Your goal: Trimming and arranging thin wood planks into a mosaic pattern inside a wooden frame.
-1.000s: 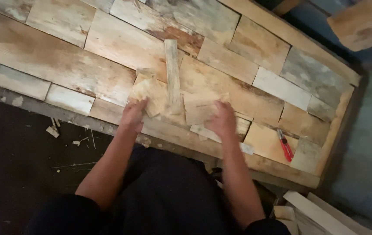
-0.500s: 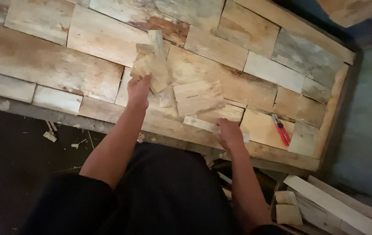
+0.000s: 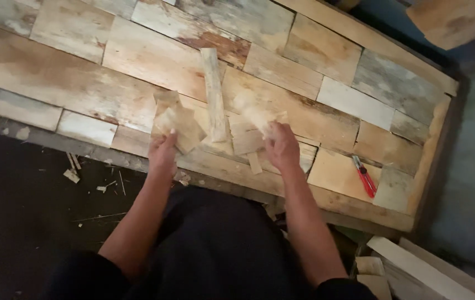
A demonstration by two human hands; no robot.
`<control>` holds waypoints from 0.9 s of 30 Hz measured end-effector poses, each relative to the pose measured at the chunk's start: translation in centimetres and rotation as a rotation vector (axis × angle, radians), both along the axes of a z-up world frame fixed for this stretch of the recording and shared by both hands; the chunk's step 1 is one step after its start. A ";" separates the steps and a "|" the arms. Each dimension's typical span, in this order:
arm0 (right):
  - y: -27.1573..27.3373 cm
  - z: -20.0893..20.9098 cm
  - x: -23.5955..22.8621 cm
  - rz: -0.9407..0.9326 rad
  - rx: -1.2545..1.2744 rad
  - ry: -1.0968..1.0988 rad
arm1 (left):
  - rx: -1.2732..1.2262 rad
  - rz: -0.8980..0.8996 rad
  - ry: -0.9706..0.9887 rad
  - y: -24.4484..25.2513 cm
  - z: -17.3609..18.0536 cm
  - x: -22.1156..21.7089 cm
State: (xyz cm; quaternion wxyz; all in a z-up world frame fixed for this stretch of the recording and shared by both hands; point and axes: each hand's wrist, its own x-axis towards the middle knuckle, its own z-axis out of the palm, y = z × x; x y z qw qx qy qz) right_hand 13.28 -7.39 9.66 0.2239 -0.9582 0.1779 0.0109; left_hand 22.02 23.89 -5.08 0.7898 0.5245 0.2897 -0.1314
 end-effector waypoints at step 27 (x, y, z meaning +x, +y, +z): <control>-8.1 3.0 12.1 0.521 0.016 0.430 | -0.210 0.196 -0.137 9.5 3.7 -3.2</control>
